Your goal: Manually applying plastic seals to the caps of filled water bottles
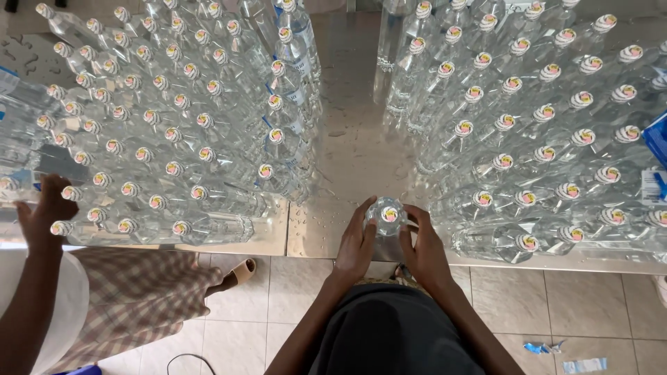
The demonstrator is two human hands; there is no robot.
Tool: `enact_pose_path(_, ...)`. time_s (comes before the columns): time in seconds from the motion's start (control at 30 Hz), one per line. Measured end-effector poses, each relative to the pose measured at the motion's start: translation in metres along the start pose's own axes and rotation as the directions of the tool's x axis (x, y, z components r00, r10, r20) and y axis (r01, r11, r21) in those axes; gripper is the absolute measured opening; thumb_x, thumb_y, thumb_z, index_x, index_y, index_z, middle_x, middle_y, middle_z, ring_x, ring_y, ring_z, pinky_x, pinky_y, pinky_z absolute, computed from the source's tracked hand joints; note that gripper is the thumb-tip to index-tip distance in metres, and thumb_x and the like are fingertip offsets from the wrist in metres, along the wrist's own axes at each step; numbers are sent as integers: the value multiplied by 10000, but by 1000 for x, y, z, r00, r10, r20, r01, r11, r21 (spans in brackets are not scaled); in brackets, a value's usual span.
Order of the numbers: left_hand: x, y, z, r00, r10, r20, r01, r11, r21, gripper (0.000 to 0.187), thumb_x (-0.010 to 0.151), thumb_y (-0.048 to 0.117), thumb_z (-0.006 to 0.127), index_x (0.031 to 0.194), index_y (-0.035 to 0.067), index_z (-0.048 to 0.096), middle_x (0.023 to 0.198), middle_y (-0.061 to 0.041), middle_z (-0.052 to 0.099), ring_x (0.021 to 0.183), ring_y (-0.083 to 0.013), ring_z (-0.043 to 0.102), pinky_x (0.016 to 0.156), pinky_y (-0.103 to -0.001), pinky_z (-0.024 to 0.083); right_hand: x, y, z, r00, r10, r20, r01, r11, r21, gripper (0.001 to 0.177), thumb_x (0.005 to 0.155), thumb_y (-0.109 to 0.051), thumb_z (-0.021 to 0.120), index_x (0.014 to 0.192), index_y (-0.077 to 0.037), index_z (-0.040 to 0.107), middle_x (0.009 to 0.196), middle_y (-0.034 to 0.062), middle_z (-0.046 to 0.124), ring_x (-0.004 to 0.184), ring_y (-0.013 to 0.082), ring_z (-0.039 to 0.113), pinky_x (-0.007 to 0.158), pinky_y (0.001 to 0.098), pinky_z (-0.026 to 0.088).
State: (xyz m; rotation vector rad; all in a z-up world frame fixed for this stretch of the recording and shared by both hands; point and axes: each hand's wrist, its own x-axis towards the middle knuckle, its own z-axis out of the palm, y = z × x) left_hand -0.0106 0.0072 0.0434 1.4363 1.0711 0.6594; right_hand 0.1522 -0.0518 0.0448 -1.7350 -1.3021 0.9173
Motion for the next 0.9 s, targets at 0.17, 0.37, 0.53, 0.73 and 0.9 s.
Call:
enact_pose_path(0.17,-3,-7,-1,1000,27,2,-27,998,-59,563,1170,215,286,1706,53,345,1720,-291,377,1596,-538,274,1304,-665,228,-3,-2,4,999,-27,44,26,999,25,560,1120,-164,423,1654,-25,328,1601,362,461,1491,572,429,1179,686,461)
enact_pose_path(0.37,1,-46,4,992,128,-6,-127,976,-177,587,1153,199,265,1721,61,323,1759,-265,327,1626,-500,230,1310,-649,201,-3,12,6,997,-26,72,18,993,113,605,1122,-155,396,1705,-31,293,1660,355,402,1540,565,350,1211,658,426)
enact_pose_path(0.53,-7,-64,11,948,274,-162,-296,946,-131,574,1157,233,393,1694,48,304,1776,-241,267,1636,-482,188,1307,-632,230,-5,14,5,995,-25,97,14,993,115,619,1126,-148,403,1708,6,258,1664,374,378,1559,571,314,1213,681,415)
enact_pose_path(0.73,-16,-98,14,905,338,-257,-266,923,278,251,1081,311,721,1196,105,638,1380,-107,550,1368,-394,613,1088,-539,559,-5,20,6,997,-1,76,-12,985,174,639,1106,-109,482,1707,-3,291,1673,326,404,1570,520,342,1211,629,451)
enact_pose_path(0.9,-8,-113,21,804,531,-268,-333,774,538,89,1040,220,780,1077,144,752,1222,-20,620,1159,-266,750,869,-369,667,-7,17,7,997,9,80,-25,981,194,688,1074,-62,523,1710,0,268,1674,336,383,1569,538,320,1217,642,446)
